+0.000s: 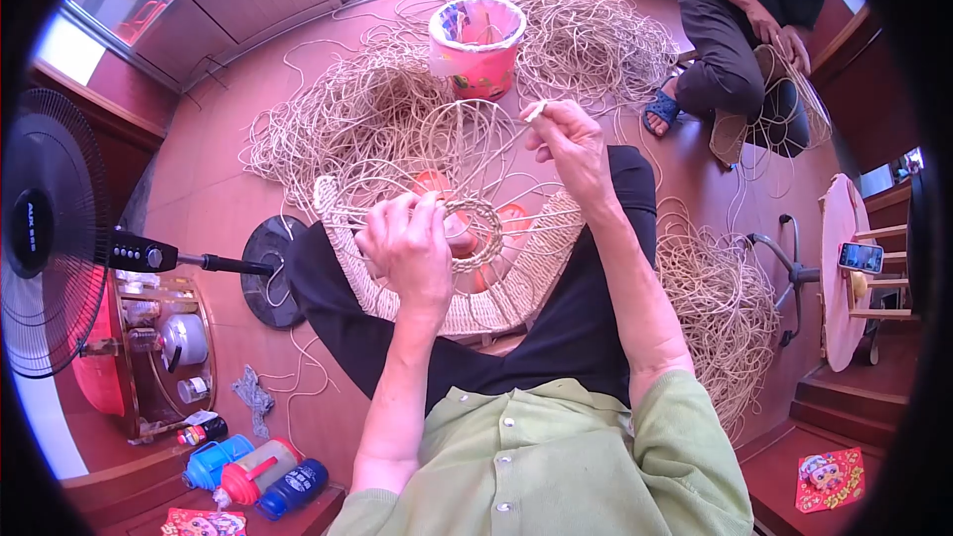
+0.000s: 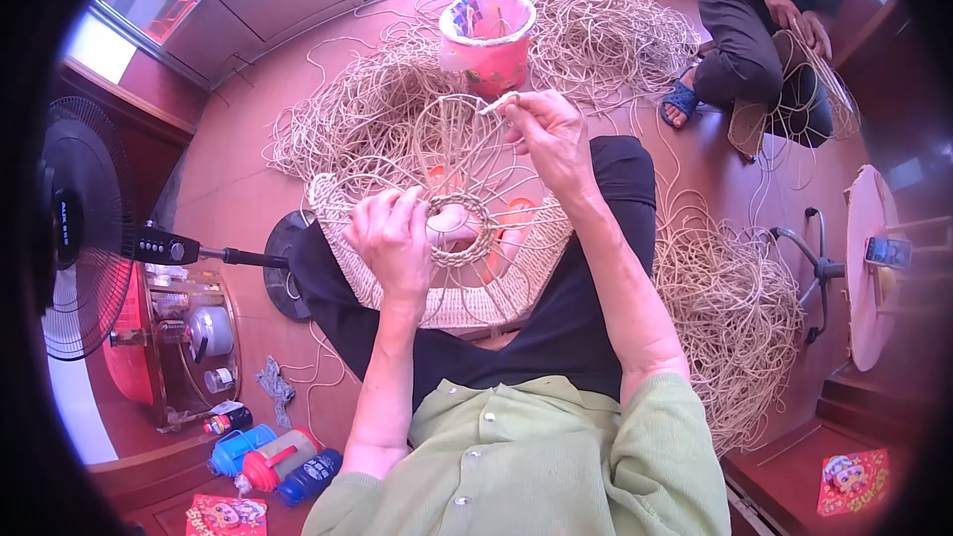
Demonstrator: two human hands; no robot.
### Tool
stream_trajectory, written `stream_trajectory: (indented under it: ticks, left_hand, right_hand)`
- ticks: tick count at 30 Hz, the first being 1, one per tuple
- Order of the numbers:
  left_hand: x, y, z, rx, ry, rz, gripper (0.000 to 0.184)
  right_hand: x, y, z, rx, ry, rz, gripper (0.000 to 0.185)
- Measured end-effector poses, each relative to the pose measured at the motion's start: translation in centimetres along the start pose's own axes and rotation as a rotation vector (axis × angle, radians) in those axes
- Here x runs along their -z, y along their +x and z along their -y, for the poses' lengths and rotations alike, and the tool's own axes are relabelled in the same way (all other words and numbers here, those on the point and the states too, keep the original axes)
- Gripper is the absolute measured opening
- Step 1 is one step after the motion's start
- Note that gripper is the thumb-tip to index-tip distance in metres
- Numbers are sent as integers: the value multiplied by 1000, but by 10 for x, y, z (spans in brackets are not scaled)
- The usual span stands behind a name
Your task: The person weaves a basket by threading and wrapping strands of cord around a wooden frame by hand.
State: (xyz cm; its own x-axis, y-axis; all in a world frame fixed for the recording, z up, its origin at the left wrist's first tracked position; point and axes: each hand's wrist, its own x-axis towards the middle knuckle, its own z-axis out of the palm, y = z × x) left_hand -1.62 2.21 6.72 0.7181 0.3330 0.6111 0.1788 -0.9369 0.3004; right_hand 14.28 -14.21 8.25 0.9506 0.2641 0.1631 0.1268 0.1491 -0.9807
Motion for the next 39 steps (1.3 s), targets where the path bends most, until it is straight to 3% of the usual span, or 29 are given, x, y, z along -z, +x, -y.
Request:
stream_trajectory:
  ticks: [2, 5, 8, 11, 19, 25, 28, 30, 32, 34, 35, 39]
  left_hand:
    - [-19, 1, 10, 5, 0, 93, 17]
    - [-30, 4, 6, 33, 25, 83, 9]
    - [-30, 3, 2, 60, 81, 118, 8]
    - [-34, 1, 1, 78, 80, 105, 10]
    - [-41, -9, -4, 82, 48, 60, 9]
    - [-46, -15, -1, 78, 24, 15, 11]
    - [-48, -18, 1, 60, 37, 4, 11]
    - [-50, -18, 4, 31, 42, 5, 9]
    - [-45, -25, 5, 19, 22, 32, 10]
    - [-37, -24, 4, -18, 16, 15, 12]
    - [-33, -25, 4, 13, 49, 26, 22]
    - [-22, -16, -21, -18, -43, -237, 25]
  right_hand:
    - [-3, 1, 1, -44, 65, 11, 18]
    - [-57, 37, 5, 90, 191, 143, 23]
    - [-94, 50, 6, 300, -357, 122, 21]
    - [-81, 20, 29, 211, -686, 178, 24]
    - [-76, -4, -18, 204, -962, 403, 20]
    - [-72, 22, -8, 100, -1140, 1026, 18]
    - [-74, 21, 4, 36, -1159, 1007, 12]
    - [-69, -15, 1, 506, -1122, 663, 6]
    - [-59, -42, -3, 488, -1106, 726, 18]
    - [-38, -76, -7, 523, -1010, 599, 18]
    - [-24, -89, -9, 483, -1025, 549, 14]
    - [39, -105, -10, 300, -989, 272, 8]
